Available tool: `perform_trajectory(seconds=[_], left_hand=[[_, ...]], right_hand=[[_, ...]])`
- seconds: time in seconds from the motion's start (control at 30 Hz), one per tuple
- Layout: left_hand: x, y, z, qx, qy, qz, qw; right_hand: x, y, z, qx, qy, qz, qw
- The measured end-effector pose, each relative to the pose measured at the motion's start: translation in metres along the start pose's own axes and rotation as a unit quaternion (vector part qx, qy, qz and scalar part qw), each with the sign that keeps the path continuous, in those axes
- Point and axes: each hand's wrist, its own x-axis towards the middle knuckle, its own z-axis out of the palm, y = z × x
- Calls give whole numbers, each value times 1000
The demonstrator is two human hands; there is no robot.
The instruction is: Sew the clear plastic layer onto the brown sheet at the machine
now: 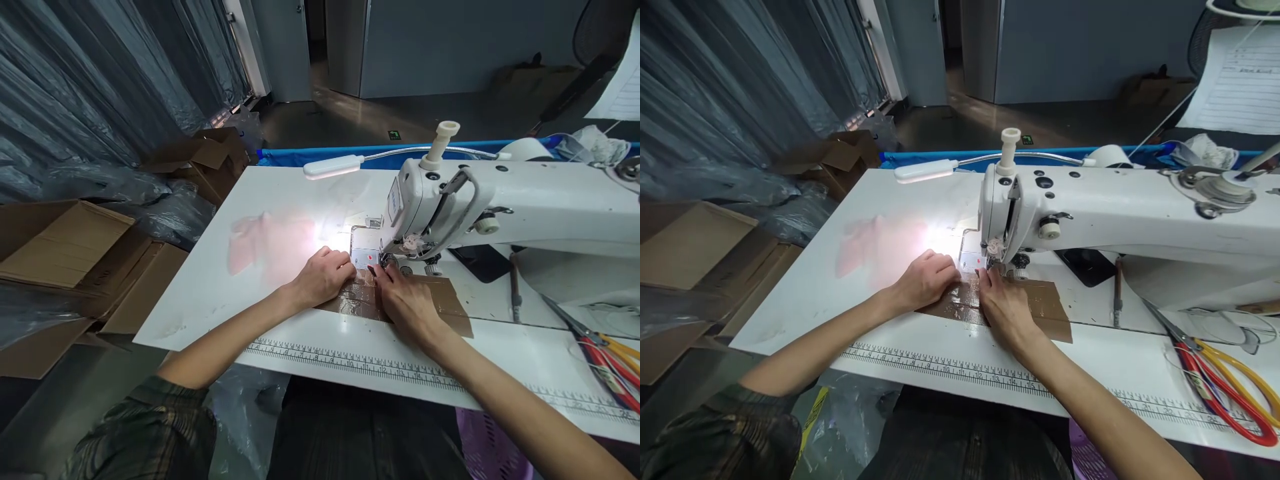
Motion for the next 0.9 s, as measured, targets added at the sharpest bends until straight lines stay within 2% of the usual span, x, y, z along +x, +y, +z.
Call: perform_trajectory(seconds=[0.07, 0.13, 0.27, 0.33, 0.4, 0.47, 0.5, 0.6, 0.67, 0.77, 0.83, 0.9], left_hand=[[-3, 9, -2, -24, 11, 32, 999], [-9, 29, -6, -78, 1, 77, 994], [-21, 77, -19, -220, -37, 163, 961], [-23, 87, -25, -262, -41, 175, 948], [-21, 79, -27, -268, -30, 153, 951], [-18, 56, -26, -243, -11, 96, 965], [-16, 41, -26, -222, 0, 46, 974], [-13, -1, -24, -161, 10, -79, 984], [-12, -20, -23, -133, 2, -134, 982], [-10, -28, -21, -94, -37, -144, 984], [-11, -22, -20, -73, -72, -118, 988], [-14, -11, -25, -78, -99, -76, 989]], right_hand=[[-4, 6, 0, 24, 24, 1, 999], [-11, 16, 1, 63, 52, 8, 997], [-25, 32, 0, 161, 61, 22, 985], [-32, 33, -2, 208, 62, 23, 976], [-38, 29, -3, 247, 73, 33, 966], [-44, 23, -5, 289, 78, 39, 953], [-47, 18, -5, 308, 70, 31, 948], [-56, 7, -1, 328, 25, -28, 944], [-62, 1, 3, 310, 9, -80, 947], [-71, -2, 4, 294, -22, -129, 947], [-79, 0, -5, 305, -79, -148, 938], [-87, 6, -20, 332, -156, -166, 915]])
